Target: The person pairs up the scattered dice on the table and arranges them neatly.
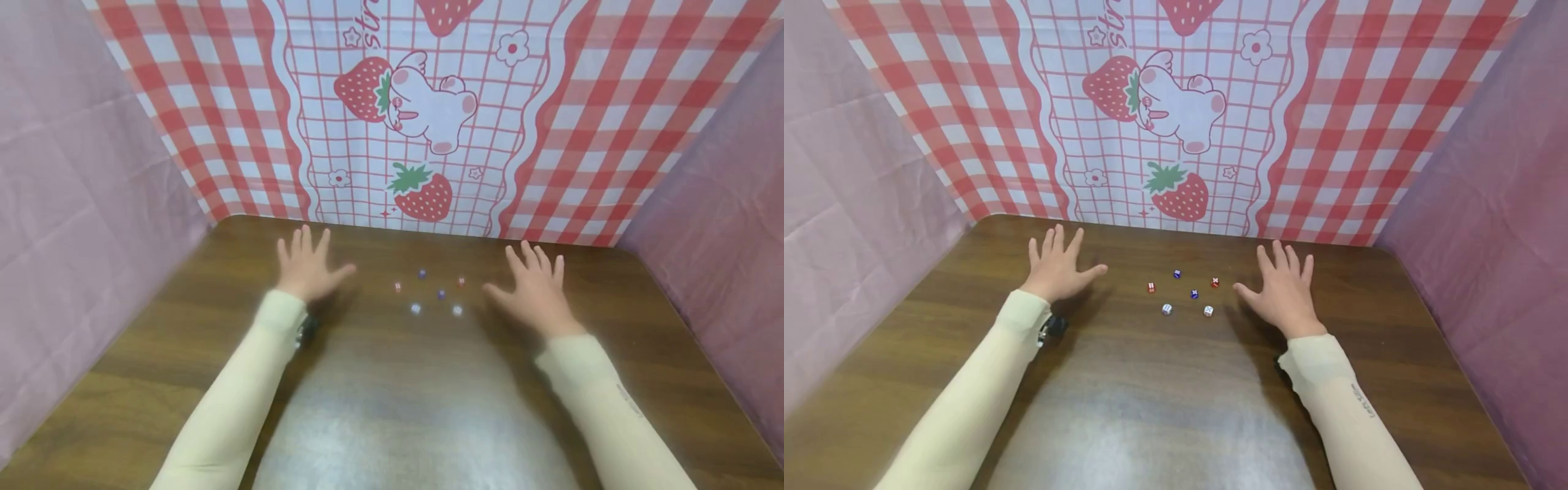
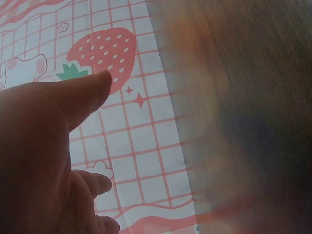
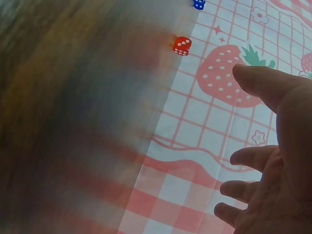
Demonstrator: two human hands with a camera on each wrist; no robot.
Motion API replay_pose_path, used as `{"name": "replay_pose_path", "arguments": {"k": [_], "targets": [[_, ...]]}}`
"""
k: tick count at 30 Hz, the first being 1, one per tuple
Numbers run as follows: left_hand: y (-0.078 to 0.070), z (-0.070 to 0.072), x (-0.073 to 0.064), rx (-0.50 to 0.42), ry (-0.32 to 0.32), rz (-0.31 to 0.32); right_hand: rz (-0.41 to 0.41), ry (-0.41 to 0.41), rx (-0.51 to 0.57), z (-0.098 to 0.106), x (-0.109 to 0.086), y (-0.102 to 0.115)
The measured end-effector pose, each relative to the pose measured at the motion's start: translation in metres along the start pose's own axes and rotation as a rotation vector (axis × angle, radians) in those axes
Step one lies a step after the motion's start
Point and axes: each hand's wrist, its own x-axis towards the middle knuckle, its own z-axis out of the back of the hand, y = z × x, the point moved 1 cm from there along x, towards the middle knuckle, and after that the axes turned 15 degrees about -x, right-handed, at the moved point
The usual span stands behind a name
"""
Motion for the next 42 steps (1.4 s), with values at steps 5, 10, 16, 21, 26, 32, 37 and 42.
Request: {"name": "replay_pose_path", "arguments": {"k": [5,10,16,21,26,32,37,42], "targets": [[0.000,0.000,0.001,-0.009,0.010,0.000,0.002,-0.001,0.009,0.000,-0.001,0.001],[-0.001,-0.001,0.000,-0.012,0.013,-0.001,0.004,-0.005,0.014,0.002,-0.002,0.002],[-0.004,-0.002,-0.001,-0.025,0.028,0.000,0.005,0.008,0.016,0.003,-0.001,0.002],[-0.005,-0.001,-0.003,-0.040,0.048,-0.007,0.002,0.019,0.025,0.002,-0.002,0.003],[-0.007,-0.002,-0.003,-0.050,0.069,-0.013,0.002,0.027,0.031,0.001,-0.002,0.002],[-0.008,-0.004,-0.002,-0.053,0.072,-0.022,0.012,0.038,0.040,0.001,-0.002,0.003],[-0.009,-0.005,-0.001,-0.055,0.081,-0.028,0.018,0.055,0.053,0.000,-0.002,0.004],[-0.013,-0.007,-0.002,-0.073,0.089,-0.037,0.014,0.061,0.058,-0.001,-0.001,0.004]]}}
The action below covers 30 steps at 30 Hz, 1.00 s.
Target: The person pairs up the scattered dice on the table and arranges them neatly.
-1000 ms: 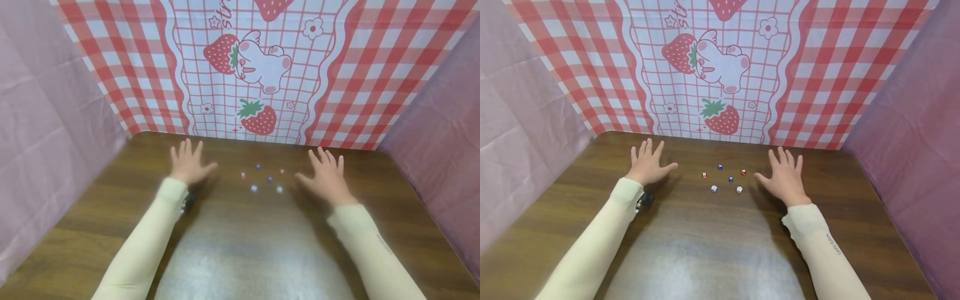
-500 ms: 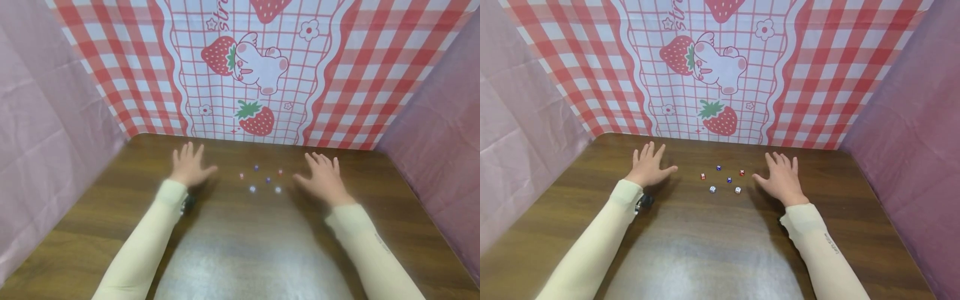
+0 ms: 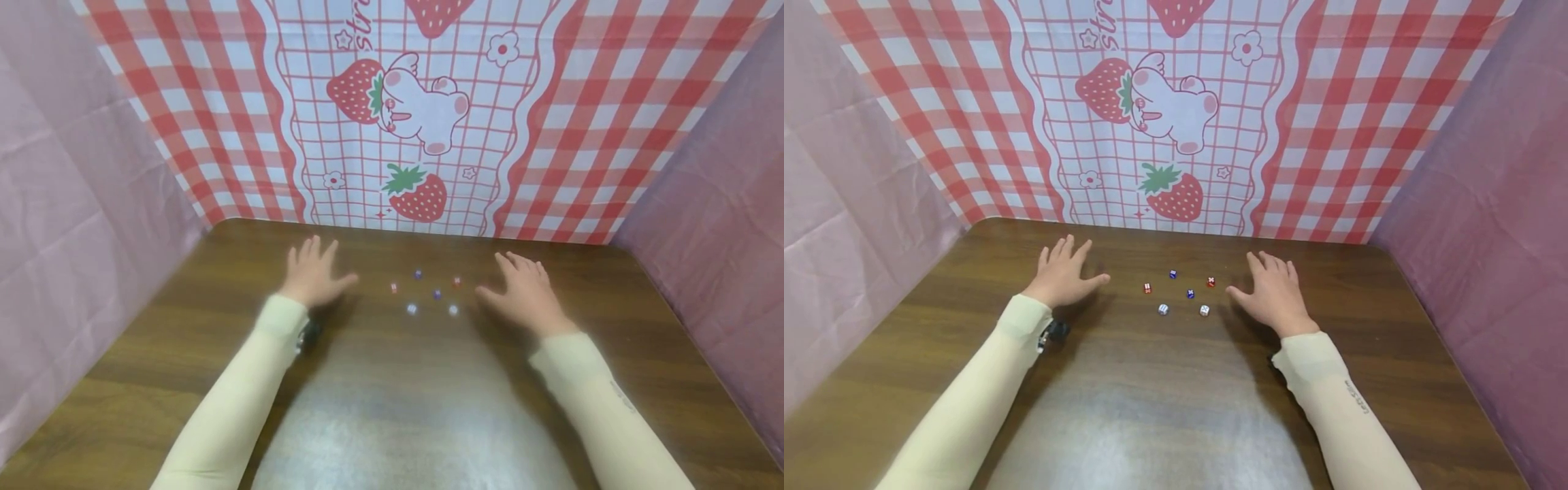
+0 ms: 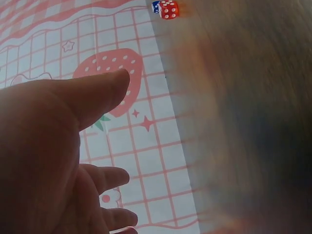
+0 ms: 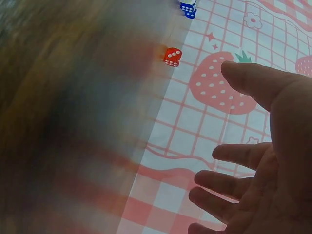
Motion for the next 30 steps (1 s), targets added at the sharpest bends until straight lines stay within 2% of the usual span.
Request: {"name": "replay_pose_path", "arguments": {"k": [7,18,22,26,30], "targets": [[-0.008,-0.006,-0.001,0.011,0.005,-0.034,0.011,0.028,0.008,0.002,-0.002,0.003],[-0.030,-0.011,-0.005,-0.068,0.009,-0.157,-0.005,0.121,0.052,0.006,-0.005,0.007],[-0.045,-0.016,-0.007,-0.067,0.023,-0.231,0.017,0.155,0.037,0.007,-0.004,0.014],[-0.059,-0.023,-0.007,-0.083,0.069,-0.311,0.075,0.184,0.014,0.012,-0.004,0.023],[-0.069,-0.030,-0.006,-0.110,0.157,-0.339,0.090,0.248,0.051,0.014,-0.003,0.034]]}}
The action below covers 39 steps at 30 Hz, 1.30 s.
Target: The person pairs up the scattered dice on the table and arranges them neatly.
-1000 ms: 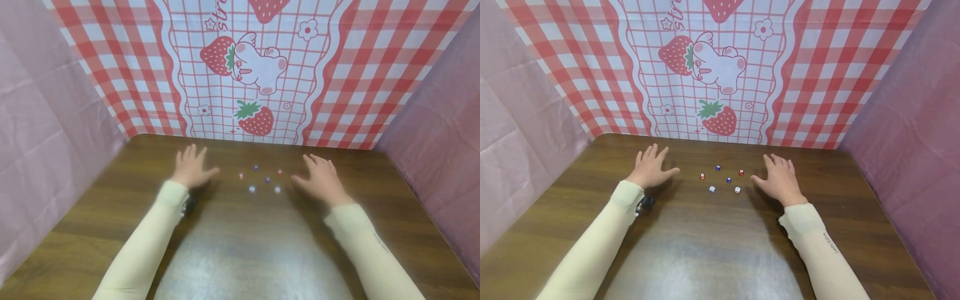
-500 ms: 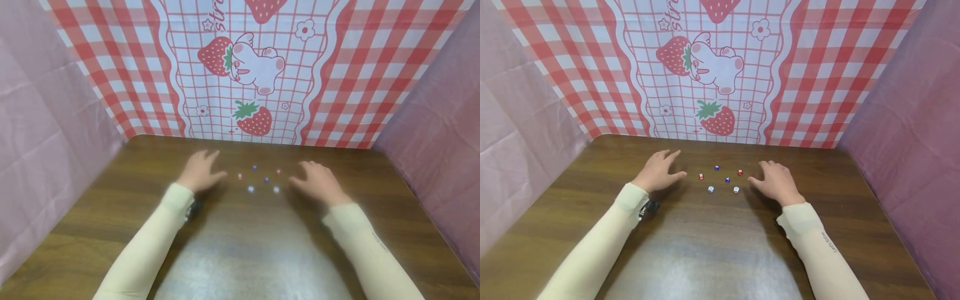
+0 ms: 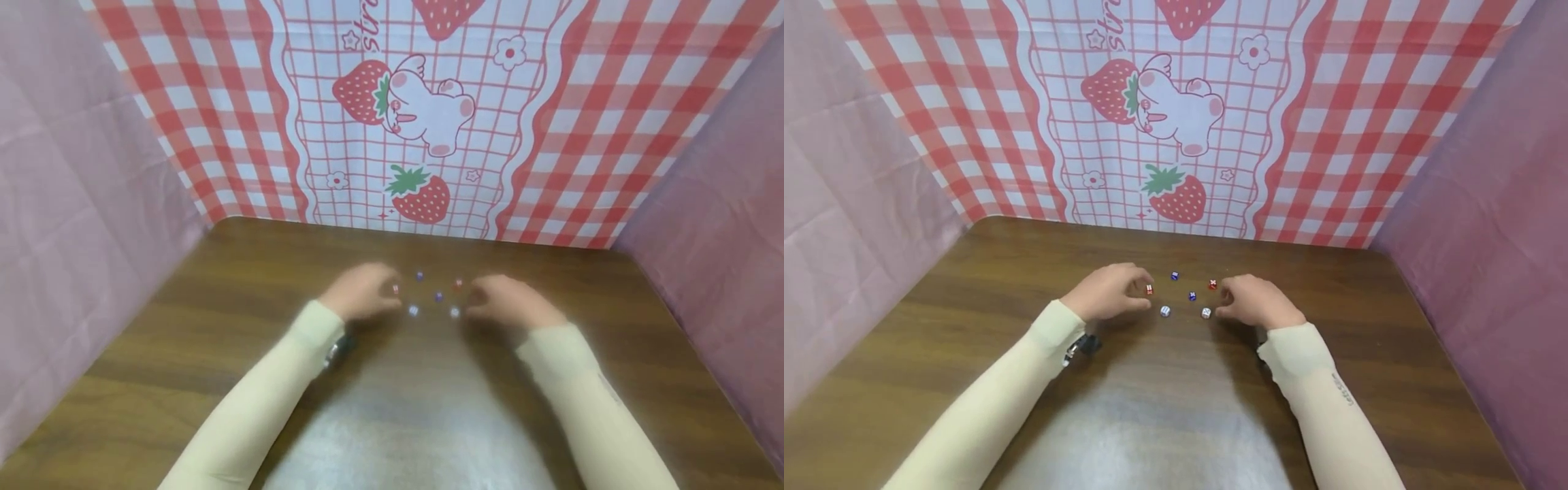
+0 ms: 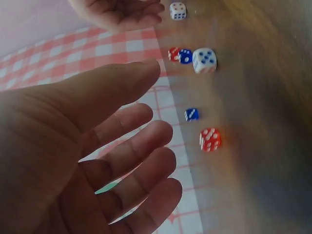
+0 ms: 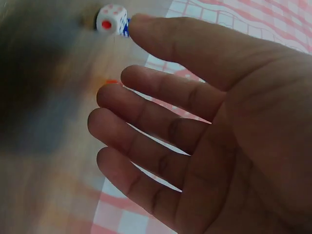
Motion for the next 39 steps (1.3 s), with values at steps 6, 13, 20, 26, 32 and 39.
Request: {"name": "replay_pose_path", "arguments": {"k": [6,13,20,26,32,39], "targets": [[-0.007,-0.015,0.004,-0.043,0.095,-0.004,0.005,0.024,-0.002,-0.009,0.009,0.012],[-0.003,-0.033,0.005,0.024,0.109,-0.037,0.057,0.015,-0.082,-0.013,0.016,0.028],[-0.002,-0.039,0.003,0.121,0.138,-0.073,0.054,0.001,-0.090,-0.017,0.019,0.027],[-0.006,-0.042,0.003,0.105,0.148,-0.080,0.073,-0.002,-0.104,-0.020,0.022,0.024],[-0.009,-0.043,0.004,0.114,0.137,-0.073,0.077,-0.011,-0.105,-0.023,0.024,0.021],[-0.010,-0.040,0.002,0.103,0.128,-0.039,0.072,-0.003,-0.105,-0.023,0.024,0.023]]}}
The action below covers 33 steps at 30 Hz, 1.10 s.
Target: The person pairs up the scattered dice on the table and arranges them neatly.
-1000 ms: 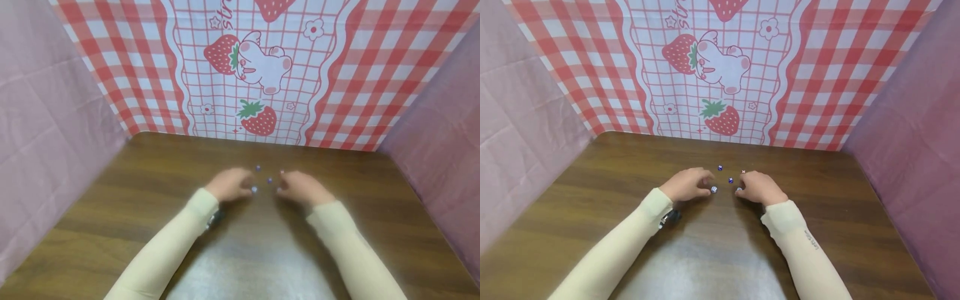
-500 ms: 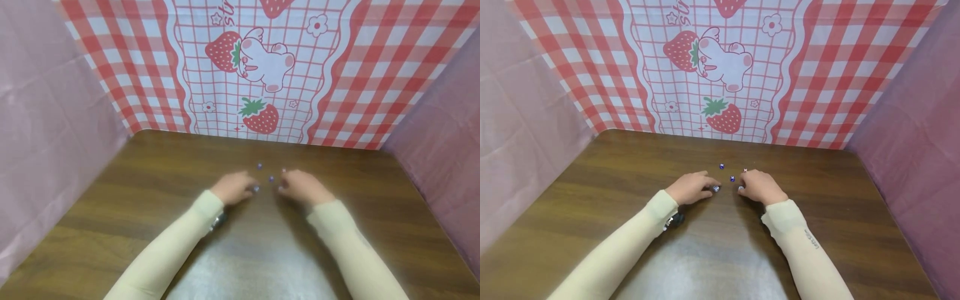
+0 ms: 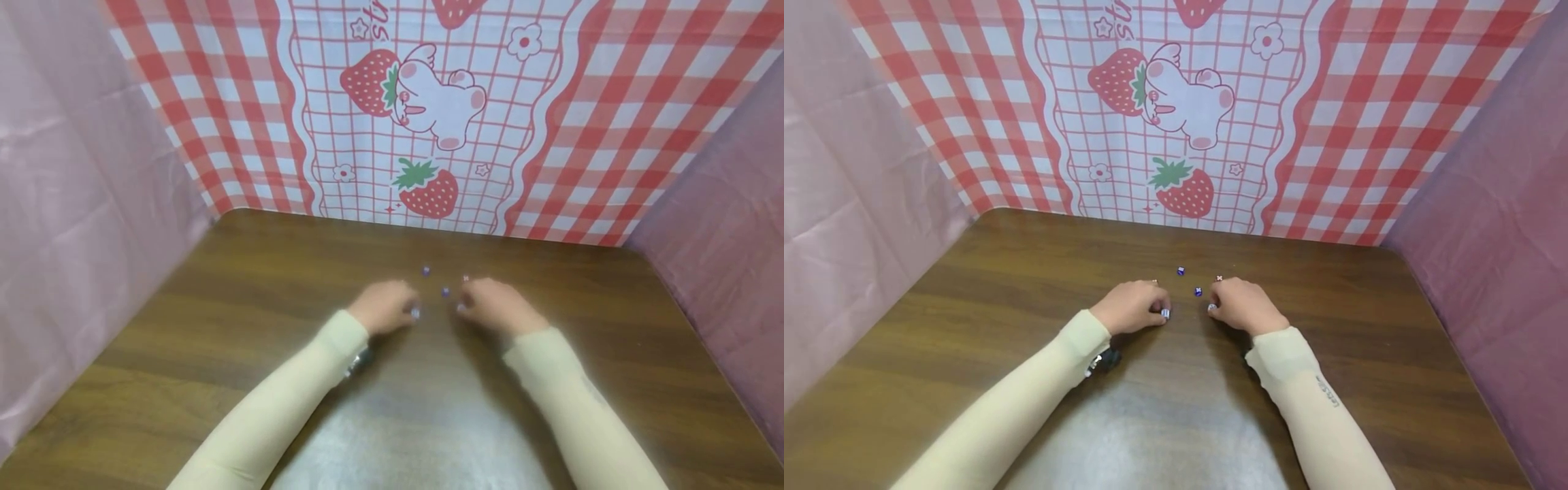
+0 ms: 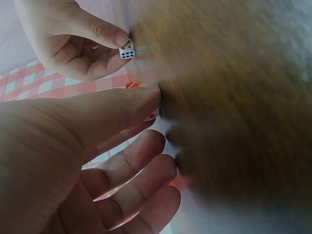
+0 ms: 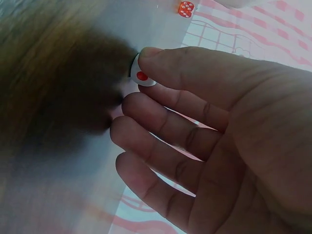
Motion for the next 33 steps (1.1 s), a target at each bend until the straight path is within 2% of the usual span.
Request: {"name": "replay_pose_path", "arguments": {"k": [11,20,28,33], "targets": [[0.0011,-0.0007,0.0013,0.001,0.007,0.022,0.003,-0.001,0.014,-0.0004,-0.0001,-0.0010],[0.0009,-0.0004,-0.0005,-0.024,-0.001,0.033,0.009,-0.050,-0.005,0.0009,0.0020,-0.0028],[0.0010,0.0018,-0.0033,-0.004,-0.010,0.026,-0.005,-0.059,0.021,0.0038,0.0025,0.0008],[0.0000,0.0066,-0.0040,-0.064,-0.044,0.032,-0.024,-0.087,0.044,0.0034,0.0014,-0.0020]]}}
